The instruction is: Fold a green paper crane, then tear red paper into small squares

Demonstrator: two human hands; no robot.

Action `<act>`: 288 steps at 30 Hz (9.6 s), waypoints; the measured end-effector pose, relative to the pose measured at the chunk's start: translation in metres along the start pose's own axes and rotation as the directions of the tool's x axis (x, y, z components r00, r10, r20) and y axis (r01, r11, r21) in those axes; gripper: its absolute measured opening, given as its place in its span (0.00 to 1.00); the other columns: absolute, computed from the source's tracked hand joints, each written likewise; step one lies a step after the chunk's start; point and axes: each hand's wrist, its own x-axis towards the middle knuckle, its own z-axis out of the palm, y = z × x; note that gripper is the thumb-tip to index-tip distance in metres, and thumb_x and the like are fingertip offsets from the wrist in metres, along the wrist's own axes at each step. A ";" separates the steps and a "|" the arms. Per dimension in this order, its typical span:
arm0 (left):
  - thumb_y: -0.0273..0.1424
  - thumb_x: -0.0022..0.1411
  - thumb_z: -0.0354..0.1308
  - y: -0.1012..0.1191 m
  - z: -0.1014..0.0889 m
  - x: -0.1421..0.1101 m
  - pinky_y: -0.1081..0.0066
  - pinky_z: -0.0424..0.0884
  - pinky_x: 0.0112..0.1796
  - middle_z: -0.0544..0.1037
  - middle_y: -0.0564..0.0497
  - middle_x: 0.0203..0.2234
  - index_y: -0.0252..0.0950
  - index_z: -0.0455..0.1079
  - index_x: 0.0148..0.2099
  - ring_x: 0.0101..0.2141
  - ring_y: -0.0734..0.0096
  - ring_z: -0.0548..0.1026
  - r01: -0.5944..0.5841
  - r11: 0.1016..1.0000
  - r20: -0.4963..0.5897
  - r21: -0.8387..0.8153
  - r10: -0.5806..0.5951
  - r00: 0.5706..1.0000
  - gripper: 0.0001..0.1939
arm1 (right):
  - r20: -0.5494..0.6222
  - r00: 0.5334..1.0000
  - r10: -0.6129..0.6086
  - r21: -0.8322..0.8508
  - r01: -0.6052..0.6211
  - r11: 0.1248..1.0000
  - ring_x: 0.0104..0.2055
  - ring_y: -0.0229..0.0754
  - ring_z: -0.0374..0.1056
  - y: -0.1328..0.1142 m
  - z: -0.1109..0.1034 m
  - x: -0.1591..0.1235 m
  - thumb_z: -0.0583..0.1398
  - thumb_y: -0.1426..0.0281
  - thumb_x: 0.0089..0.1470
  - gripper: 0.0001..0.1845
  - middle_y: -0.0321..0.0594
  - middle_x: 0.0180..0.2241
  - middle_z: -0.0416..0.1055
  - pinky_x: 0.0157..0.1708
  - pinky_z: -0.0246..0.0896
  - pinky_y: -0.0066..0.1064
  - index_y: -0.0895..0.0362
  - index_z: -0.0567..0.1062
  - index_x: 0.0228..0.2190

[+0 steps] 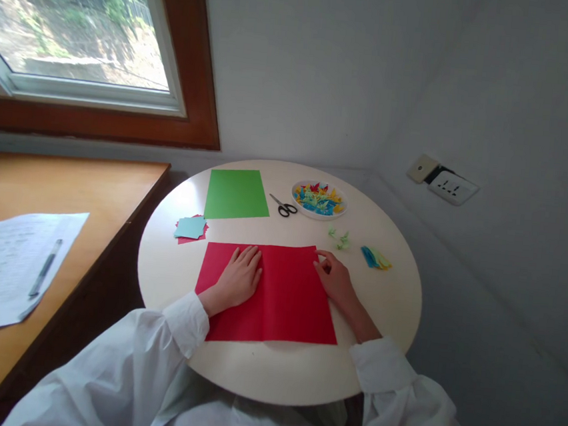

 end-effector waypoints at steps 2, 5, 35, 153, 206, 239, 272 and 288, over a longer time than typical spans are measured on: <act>0.35 0.68 0.35 0.001 0.003 -0.004 0.52 0.50 0.59 0.59 0.40 0.61 0.28 0.53 0.63 0.61 0.59 0.54 0.011 1.000 0.034 0.007 -0.011 0.999 0.26 | 0.003 1.000 -0.015 -0.025 0.015 1.000 0.22 0.37 0.59 -0.001 -0.001 -0.001 0.53 0.65 0.49 0.20 0.31 0.19 0.60 0.27 0.56 0.29 0.60 0.72 0.42; 0.36 0.68 0.33 0.001 0.005 -0.007 0.53 0.48 0.60 0.55 0.41 0.62 0.29 0.49 0.64 0.62 0.60 0.51 0.004 0.999 0.063 0.032 -0.006 0.998 0.27 | 0.011 0.999 -0.037 -0.070 0.037 0.997 0.22 0.37 0.58 -0.002 -0.002 -0.003 0.53 0.65 0.50 0.19 0.31 0.19 0.60 0.27 0.56 0.29 0.59 0.73 0.42; 0.37 0.68 0.33 0.000 0.005 -0.006 0.54 0.47 0.60 0.53 0.42 0.63 0.31 0.47 0.66 0.63 0.61 0.49 0.011 0.999 0.055 0.033 -0.013 0.998 0.27 | -0.009 1.000 0.013 0.030 -0.013 0.999 0.23 0.38 0.60 -0.005 -0.007 -0.007 0.54 0.63 0.49 0.17 0.34 0.20 0.64 0.27 0.58 0.30 0.58 0.74 0.38; 0.38 0.68 0.33 0.016 -0.006 -0.041 0.47 0.45 0.59 0.56 0.41 0.62 0.31 0.49 0.65 0.62 0.57 0.53 -0.044 0.997 0.061 0.067 0.040 0.997 0.28 | 0.054 0.988 0.146 0.052 -0.149 0.987 0.24 0.39 0.61 -0.020 -0.027 -0.061 0.56 0.61 0.49 0.22 0.35 0.22 0.65 0.24 0.58 0.30 0.58 0.72 0.44; 0.42 0.67 0.35 0.015 -0.005 -0.041 0.46 0.43 0.59 0.52 0.37 0.63 0.31 0.46 0.66 0.63 0.54 0.49 -0.020 0.996 0.093 0.085 0.012 0.996 0.30 | 0.030 0.997 0.078 -0.008 -0.077 0.997 0.38 0.47 0.73 -0.011 -0.028 -0.079 0.56 0.63 0.50 0.15 0.46 0.39 0.77 0.40 0.67 0.38 0.57 0.78 0.36; 0.48 0.64 0.40 0.000 -0.029 -0.070 0.46 0.42 0.59 0.50 0.38 0.64 0.33 0.48 0.65 0.63 0.52 0.46 -0.026 0.999 0.057 0.039 0.024 0.998 0.34 | 0.029 0.993 0.117 0.030 -0.118 0.993 0.38 0.47 0.73 -0.012 -0.031 -0.079 0.57 0.61 0.49 0.16 0.46 0.38 0.77 0.40 0.67 0.38 0.57 0.78 0.35; 0.38 0.57 0.50 -0.058 -0.115 -0.037 0.68 0.71 0.29 0.79 0.48 0.30 0.38 0.62 0.54 0.28 0.63 0.77 0.345 0.836 -0.146 -0.427 -0.441 0.886 0.23 | 0.019 0.995 0.094 0.075 -0.095 0.993 0.41 0.49 0.72 -0.007 -0.030 -0.080 0.58 0.60 0.49 0.15 0.45 0.39 0.77 0.44 0.67 0.42 0.55 0.79 0.34; 0.35 0.61 0.50 -0.135 -0.120 0.111 0.63 0.66 0.43 0.78 0.42 0.38 0.32 0.51 0.63 0.38 0.61 0.76 0.310 0.950 -0.505 -0.020 -0.277 0.817 0.30 | 0.025 0.993 0.119 0.112 -0.121 0.986 0.39 0.49 0.73 -0.004 -0.027 -0.080 0.58 0.60 0.48 0.15 0.46 0.38 0.77 0.42 0.68 0.41 0.54 0.79 0.34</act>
